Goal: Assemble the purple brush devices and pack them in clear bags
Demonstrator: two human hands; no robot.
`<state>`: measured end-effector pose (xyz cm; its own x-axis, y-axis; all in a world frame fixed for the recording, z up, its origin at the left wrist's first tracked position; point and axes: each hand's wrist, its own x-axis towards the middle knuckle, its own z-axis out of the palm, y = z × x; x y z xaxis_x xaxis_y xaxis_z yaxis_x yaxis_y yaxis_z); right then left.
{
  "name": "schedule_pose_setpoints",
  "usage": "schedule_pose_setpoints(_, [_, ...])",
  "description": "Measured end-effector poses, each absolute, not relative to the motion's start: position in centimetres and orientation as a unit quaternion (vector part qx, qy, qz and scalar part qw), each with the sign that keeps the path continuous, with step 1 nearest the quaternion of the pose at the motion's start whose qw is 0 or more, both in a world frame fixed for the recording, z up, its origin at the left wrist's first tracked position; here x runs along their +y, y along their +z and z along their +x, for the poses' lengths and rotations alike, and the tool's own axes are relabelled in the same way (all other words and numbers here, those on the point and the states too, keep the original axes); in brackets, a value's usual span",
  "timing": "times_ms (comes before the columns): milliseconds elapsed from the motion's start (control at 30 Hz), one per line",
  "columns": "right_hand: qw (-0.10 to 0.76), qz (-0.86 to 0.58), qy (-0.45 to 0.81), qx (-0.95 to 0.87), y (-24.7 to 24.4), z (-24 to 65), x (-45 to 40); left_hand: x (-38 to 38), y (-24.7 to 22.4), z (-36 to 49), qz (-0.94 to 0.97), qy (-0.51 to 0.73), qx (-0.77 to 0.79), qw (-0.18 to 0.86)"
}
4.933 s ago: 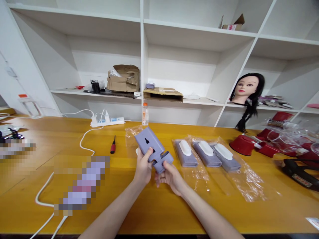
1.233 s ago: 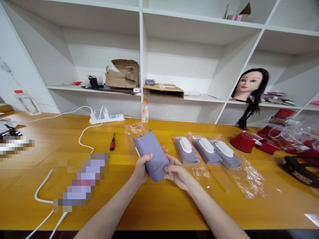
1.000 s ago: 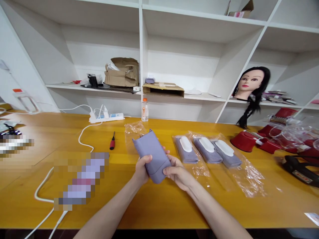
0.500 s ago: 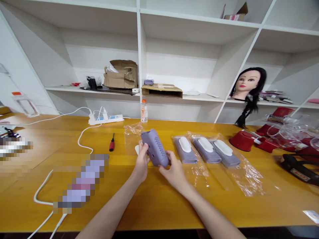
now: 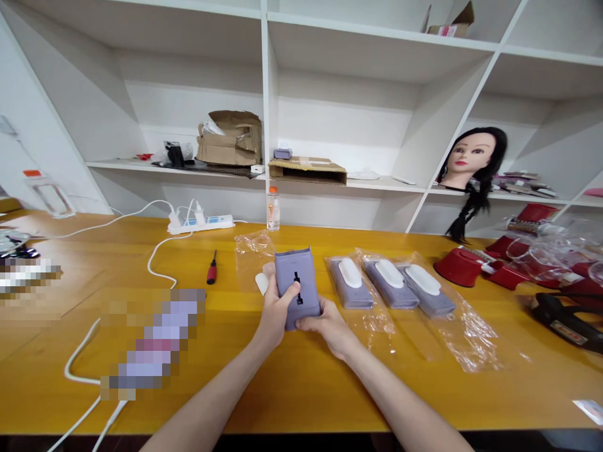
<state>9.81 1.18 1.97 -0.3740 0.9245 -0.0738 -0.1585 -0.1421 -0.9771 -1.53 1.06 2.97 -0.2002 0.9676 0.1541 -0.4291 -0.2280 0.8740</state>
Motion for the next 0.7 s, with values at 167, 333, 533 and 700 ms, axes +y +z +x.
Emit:
schedule_pose_setpoints(167, [0.446, -0.334, 0.657, -0.508, 2.1, 9.9, 1.1, 0.8, 2.9, -1.5, 0.388, 0.67, 0.384, 0.503])
schedule_pose_setpoints(333, [0.415, -0.346, 0.681, -0.494, 1.9, 10.0, 1.1, 0.8, 2.7, -1.5, 0.403, 0.674, 0.393, 0.478])
schedule_pose_setpoints(533, [0.343, -0.397, 0.673, -0.522, 1.3, 10.5, 1.7, 0.6, 2.7, -1.6, 0.447, 0.676, 0.408, 0.421])
schedule_pose_setpoints(700, [0.396, -0.372, 0.655, -0.525, 1.3, 10.1, 1.4, -0.1, 3.1, -1.4, 0.463, 0.672, 0.397, 0.42])
